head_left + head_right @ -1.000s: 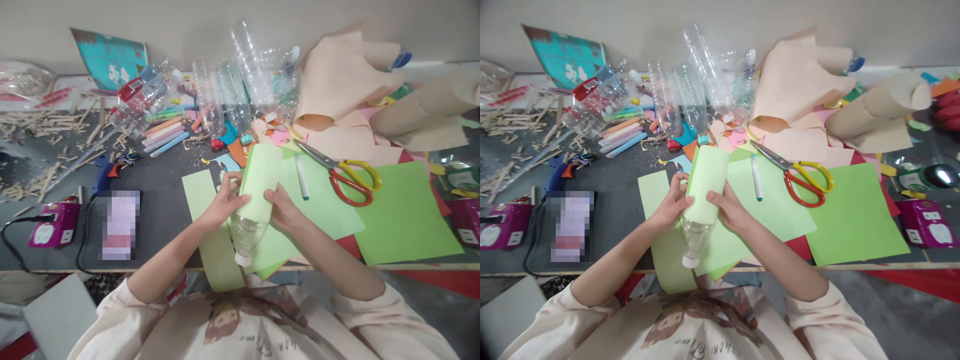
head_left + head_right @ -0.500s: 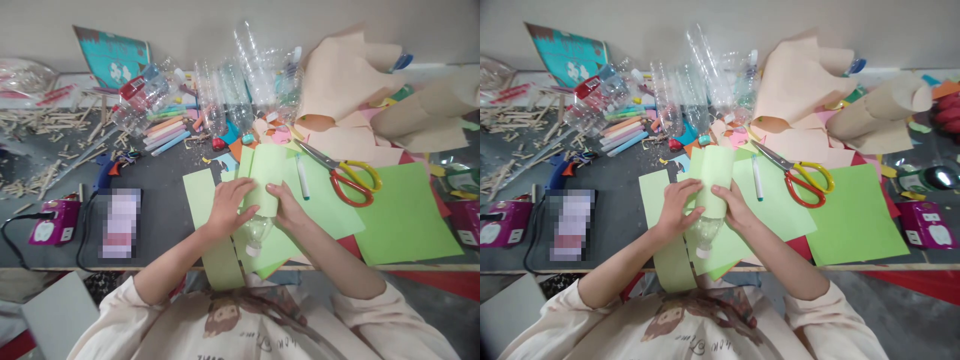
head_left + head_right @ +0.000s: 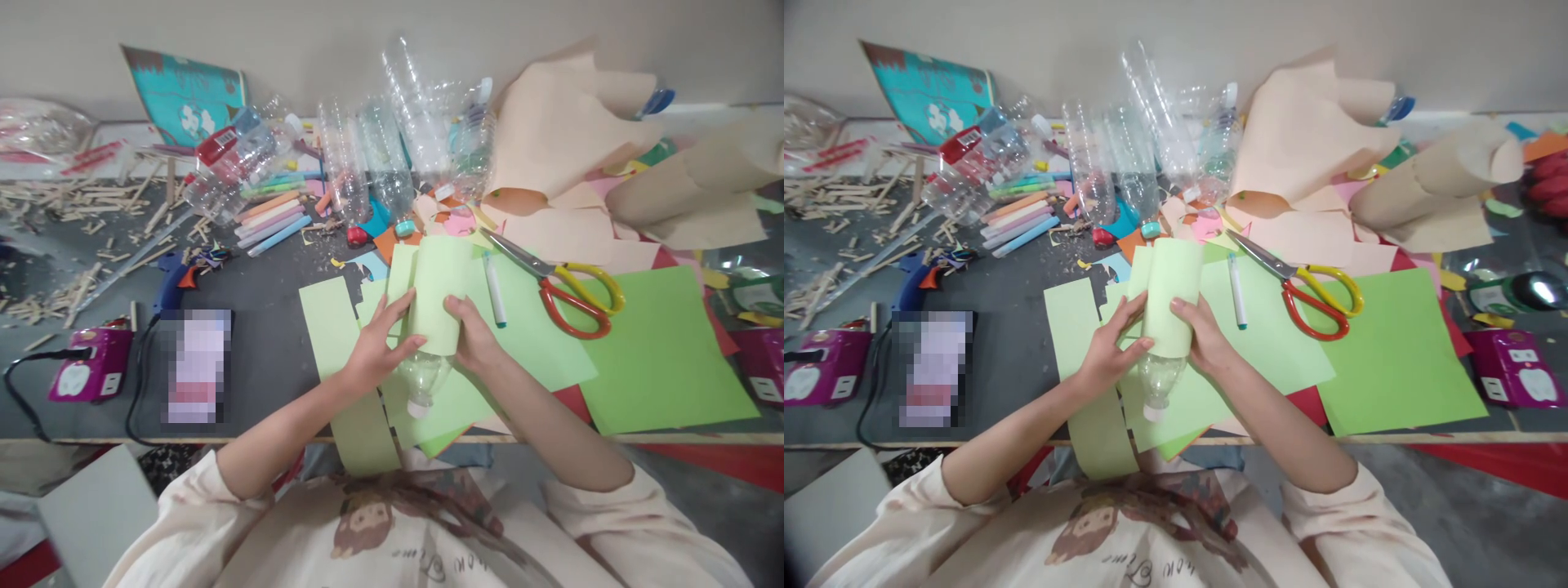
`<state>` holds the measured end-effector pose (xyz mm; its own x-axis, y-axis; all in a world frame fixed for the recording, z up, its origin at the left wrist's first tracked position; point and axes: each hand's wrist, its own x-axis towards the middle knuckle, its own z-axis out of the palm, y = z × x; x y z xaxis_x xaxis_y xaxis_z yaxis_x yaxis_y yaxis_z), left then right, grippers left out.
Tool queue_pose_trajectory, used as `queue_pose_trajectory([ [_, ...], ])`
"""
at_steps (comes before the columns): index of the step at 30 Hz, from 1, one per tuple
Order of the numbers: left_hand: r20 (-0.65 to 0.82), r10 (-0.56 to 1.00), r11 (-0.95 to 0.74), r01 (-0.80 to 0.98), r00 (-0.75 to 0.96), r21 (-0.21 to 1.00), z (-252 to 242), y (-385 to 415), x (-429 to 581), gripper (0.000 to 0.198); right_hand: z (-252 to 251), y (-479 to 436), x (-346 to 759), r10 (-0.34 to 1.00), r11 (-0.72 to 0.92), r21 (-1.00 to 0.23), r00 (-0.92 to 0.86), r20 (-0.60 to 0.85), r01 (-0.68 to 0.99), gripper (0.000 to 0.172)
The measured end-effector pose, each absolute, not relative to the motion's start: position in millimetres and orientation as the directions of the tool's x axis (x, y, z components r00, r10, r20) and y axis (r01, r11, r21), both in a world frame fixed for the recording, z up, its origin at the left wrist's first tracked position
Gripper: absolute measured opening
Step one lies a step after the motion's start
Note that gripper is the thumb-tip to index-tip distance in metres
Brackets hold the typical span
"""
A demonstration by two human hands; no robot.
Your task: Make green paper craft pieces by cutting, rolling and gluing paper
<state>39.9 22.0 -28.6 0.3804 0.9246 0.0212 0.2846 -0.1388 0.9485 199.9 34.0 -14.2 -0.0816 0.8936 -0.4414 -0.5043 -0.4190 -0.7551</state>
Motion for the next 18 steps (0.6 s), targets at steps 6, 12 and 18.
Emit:
queue_pose_trajectory([
  [6, 0.130, 0.914, -0.278, 0.362, 0.384, 0.890, -31.6, 25.9, 38.3, 0.063, -13.7, 34.7, 199.4, 0.870, -0.453, -0.724, -0.080, -0.487, -0.520, 0.044],
  [12, 0.240, 0.905, -0.393, 0.474, 0.351, 0.788, -36.5, 27.9, 35.7, 0.062, -15.8, 32.7, 199.1, 0.884, -0.431, -0.729, -0.089, -0.458, -0.532, 0.039],
  [18, 0.239, 0.900, -0.376, 0.374, 0.364, 0.848, -29.3, 27.3, 33.1, 0.056, -15.4, 33.2, 201.5, 0.888, -0.431, -0.742, -0.097, -0.449, -0.514, 0.039],
])
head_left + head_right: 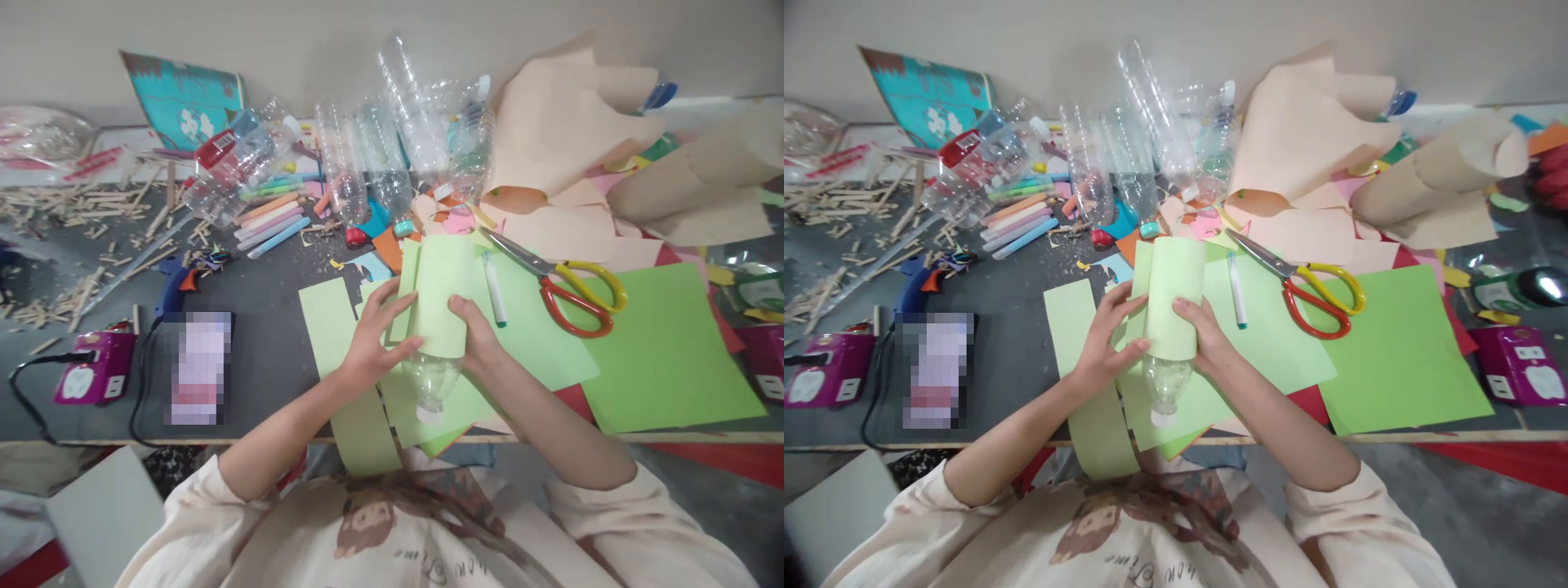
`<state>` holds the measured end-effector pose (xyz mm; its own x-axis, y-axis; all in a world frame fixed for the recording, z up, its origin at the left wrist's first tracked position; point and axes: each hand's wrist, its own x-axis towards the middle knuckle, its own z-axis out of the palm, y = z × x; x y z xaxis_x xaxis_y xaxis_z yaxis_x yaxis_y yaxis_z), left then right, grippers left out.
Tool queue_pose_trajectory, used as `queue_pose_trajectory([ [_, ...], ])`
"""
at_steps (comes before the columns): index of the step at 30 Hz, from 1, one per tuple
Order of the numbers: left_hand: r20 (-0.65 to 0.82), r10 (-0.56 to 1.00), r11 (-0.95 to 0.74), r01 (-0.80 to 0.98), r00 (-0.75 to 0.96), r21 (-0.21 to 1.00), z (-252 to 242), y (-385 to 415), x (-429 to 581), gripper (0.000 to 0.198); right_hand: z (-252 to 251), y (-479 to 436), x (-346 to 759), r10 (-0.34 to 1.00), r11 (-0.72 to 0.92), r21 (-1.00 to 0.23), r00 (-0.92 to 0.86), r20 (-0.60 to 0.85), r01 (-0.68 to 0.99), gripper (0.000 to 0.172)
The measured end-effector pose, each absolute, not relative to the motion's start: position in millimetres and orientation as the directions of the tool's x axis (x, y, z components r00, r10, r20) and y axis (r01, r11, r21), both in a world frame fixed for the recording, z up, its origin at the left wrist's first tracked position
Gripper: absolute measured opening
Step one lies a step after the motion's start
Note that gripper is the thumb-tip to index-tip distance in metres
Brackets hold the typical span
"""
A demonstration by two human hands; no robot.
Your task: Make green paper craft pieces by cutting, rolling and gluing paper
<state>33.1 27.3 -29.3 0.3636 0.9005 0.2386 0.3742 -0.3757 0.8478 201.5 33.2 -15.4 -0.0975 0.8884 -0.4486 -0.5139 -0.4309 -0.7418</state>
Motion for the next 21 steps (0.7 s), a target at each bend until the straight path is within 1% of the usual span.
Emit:
queue_pose_trajectory([
  [2, 0.257, 0.893, -0.376, 0.299, 0.370, 0.877, -26.7, 25.0, 33.4, 0.052, -14.5, 33.3, 201.9, 0.887, -0.445, -0.730, -0.147, -0.437, -0.519, 0.039],
  [5, 0.291, 0.895, -0.363, 0.177, 0.337, 0.915, -25.9, 21.9, 35.0, 0.050, -13.4, 33.0, 202.1, 0.876, -0.479, -0.710, -0.225, -0.427, -0.517, 0.045],
  [8, 0.307, 0.896, -0.359, 0.118, 0.319, 0.926, -27.2, 21.3, 36.0, 0.047, -12.6, 32.8, 202.1, 0.882, -0.467, -0.709, -0.219, -0.417, -0.528, 0.048],
  [12, 0.312, 0.896, -0.369, 0.138, 0.317, 0.919, -26.4, 22.9, 33.7, 0.042, -12.2, 33.3, 202.8, 0.881, -0.467, -0.709, -0.215, -0.420, -0.528, 0.050],
  [16, 0.311, 0.902, -0.378, 0.200, 0.299, 0.904, -22.8, 24.1, 31.8, 0.042, -12.7, 34.2, 205.9, 0.865, -0.491, -0.687, -0.202, -0.460, -0.537, 0.050],
  [18, 0.349, 0.900, -0.408, 0.216, 0.262, 0.887, -18.2, 23.8, 31.3, 0.042, -13.2, 34.5, 208.4, 0.856, -0.503, -0.677, -0.202, -0.475, -0.538, 0.049],
  [21, 0.397, 0.898, -0.435, 0.250, 0.190, 0.865, -3.6, 24.3, 20.0, 0.037, -13.9, 34.8, 212.1, 0.857, -0.505, -0.696, -0.201, -0.475, -0.511, 0.045],
])
